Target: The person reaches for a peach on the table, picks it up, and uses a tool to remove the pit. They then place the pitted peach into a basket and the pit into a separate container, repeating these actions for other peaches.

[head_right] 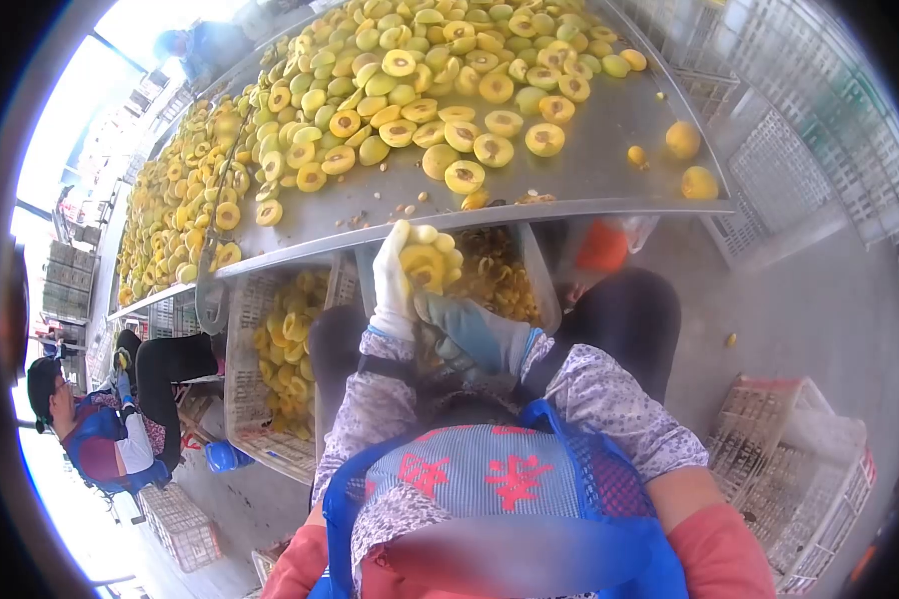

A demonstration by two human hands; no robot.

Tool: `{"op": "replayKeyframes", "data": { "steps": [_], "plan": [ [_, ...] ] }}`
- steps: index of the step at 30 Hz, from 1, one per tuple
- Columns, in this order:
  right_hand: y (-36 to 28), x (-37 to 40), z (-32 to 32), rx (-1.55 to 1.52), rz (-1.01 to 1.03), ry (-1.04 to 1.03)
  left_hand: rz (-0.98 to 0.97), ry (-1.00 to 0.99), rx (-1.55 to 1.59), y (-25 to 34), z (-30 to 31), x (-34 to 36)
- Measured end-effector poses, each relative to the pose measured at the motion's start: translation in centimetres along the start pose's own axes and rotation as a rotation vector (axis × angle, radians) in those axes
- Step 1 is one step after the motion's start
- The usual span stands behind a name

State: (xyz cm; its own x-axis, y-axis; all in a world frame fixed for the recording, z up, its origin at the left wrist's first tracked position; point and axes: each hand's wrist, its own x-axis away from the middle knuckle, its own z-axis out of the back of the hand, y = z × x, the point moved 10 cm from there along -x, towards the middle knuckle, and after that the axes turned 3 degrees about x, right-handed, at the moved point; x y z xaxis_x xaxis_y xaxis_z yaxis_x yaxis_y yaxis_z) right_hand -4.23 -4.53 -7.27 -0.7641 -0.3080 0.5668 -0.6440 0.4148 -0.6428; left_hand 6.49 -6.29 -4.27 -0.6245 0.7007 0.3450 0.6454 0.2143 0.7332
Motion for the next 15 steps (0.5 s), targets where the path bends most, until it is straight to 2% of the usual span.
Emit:
{"op": "replayKeyframes", "data": {
  "steps": [1, 3, 4, 5, 6, 7, 8, 9, 10, 12, 14, 15],
  "plan": [
    [0.2, 0.0, -0.1, 0.0, -0.002, -0.003, 0.032, 0.068, 0.133, -0.5, 0.8, -0.2],
    [-6.5, 3.8, -2.4, 0.953, 0.869, 0.208, -0.026, 0.064, 0.246, 0.6, 1.5, -0.2],
    [-6.0, 3.8, -2.4, 0.95, 0.875, 0.203, -0.085, 0.052, 0.359, 1.9, 2.1, -0.3],
    [-4.8, 2.7, -1.7, 0.945, 0.744, 0.204, -0.133, -0.109, 0.438, 3.7, 3.7, -1.2],
    [-3.9, 1.8, -1.0, 0.941, 0.613, 0.208, -0.246, -0.148, 0.489, 6.5, 4.3, -0.3],
    [-3.4, 1.5, 0.0, 0.706, 0.359, 0.244, -0.303, -0.018, 0.404, 8.9, 7.0, 0.7],
    [-3.7, 1.4, 0.2, 0.707, 0.37, 0.246, -0.354, 0.232, 0.288, 11.3, 10.4, 2.3],
    [-1.8, 0.8, 2.3, 0.444, 0.144, 0.314, -0.401, 0.389, 0.134, 13.7, 12.0, 4.6],
    [0.5, 0.7, 3.7, 0.175, -0.077, 0.372, -0.481, 0.427, -0.142, 16.2, 14.3, 5.5],
    [0.5, -0.4, 4.6, 0.193, 0.005, 0.407, -0.556, 0.814, -1.005, 20.5, 14.3, 8.4],
    [0.2, -0.9, 5.0, 0.26, 0.14, 0.469, -0.693, 0.986, -1.421, 21.4, 11.9, 8.3],
    [0.4, -0.8, 5.5, 0.311, 0.081, 0.496, -0.789, 0.825, -1.413, 20.6, 9.5, 6.5]
  ]
}}
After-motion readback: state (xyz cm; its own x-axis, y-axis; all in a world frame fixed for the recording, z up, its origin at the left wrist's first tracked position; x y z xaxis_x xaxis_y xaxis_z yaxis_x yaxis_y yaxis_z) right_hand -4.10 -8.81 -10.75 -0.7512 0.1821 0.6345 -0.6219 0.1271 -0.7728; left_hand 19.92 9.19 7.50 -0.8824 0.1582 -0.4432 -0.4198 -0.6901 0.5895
